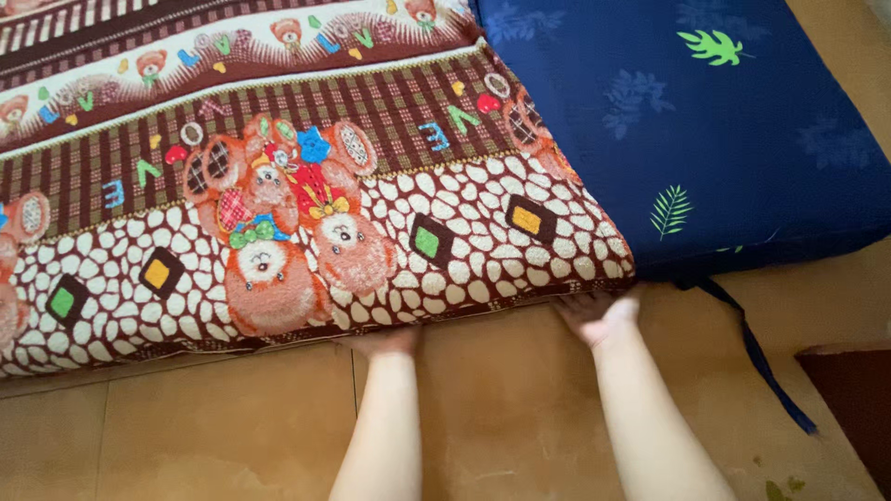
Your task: The person folds a patterned blanket on a mattress, smoothing and aligning the edges before rolling it into a compact bundle. The person then smooths the underlying blue sheet.
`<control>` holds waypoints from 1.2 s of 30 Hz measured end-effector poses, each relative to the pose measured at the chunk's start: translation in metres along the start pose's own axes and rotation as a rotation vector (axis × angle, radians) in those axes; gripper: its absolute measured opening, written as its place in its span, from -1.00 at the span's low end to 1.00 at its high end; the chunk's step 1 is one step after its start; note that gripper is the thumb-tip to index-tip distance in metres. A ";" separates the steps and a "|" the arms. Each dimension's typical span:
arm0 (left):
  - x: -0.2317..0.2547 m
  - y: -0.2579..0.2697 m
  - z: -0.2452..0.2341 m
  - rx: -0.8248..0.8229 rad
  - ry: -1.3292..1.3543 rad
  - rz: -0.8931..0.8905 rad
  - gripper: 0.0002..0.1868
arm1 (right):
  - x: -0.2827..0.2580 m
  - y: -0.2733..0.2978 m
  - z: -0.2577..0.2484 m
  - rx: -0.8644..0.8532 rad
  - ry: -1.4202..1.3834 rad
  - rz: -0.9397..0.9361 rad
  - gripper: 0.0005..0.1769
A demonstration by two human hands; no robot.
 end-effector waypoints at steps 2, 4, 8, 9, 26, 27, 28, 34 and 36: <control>0.002 -0.003 -0.016 0.188 -0.019 0.024 0.10 | -0.005 -0.004 -0.013 0.101 -0.034 -0.058 -0.15; 0.010 0.002 -0.043 0.463 -0.256 0.048 0.02 | -0.003 0.002 -0.014 0.156 -0.125 -0.170 -0.22; 0.026 0.015 -0.049 0.559 -0.282 0.268 -0.02 | 0.024 0.023 0.002 0.177 -0.294 -0.217 -0.23; 0.034 0.010 -0.044 0.555 -0.262 0.299 -0.03 | 0.036 0.026 0.009 0.187 -0.305 -0.202 -0.22; 0.145 0.016 0.018 0.114 0.116 0.023 0.20 | 0.235 0.058 0.149 -0.571 -0.366 0.167 -0.14; 0.144 0.013 0.020 0.057 0.099 0.000 0.13 | 0.239 0.051 0.150 -0.594 -0.371 0.162 -0.14; 0.142 0.009 0.020 0.013 0.078 -0.022 0.11 | 0.244 0.045 0.151 -0.638 -0.359 0.134 -0.16; 0.120 -0.024 -0.015 0.018 0.096 -0.131 0.02 | 0.280 -0.003 0.141 -0.628 -0.195 -0.013 -0.18; 0.116 -0.031 -0.028 0.048 0.111 -0.141 -0.01 | 0.285 -0.011 0.135 -0.588 -0.132 -0.057 -0.18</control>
Point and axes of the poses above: each hand's wrist, its own y-axis away from the middle knuckle, its own z-axis out of the palm, x = y × z, the point moved 8 cm from there along -y, towards the middle knuckle, and after that the axes turned 2 degrees about y, right-handed, at the moved point
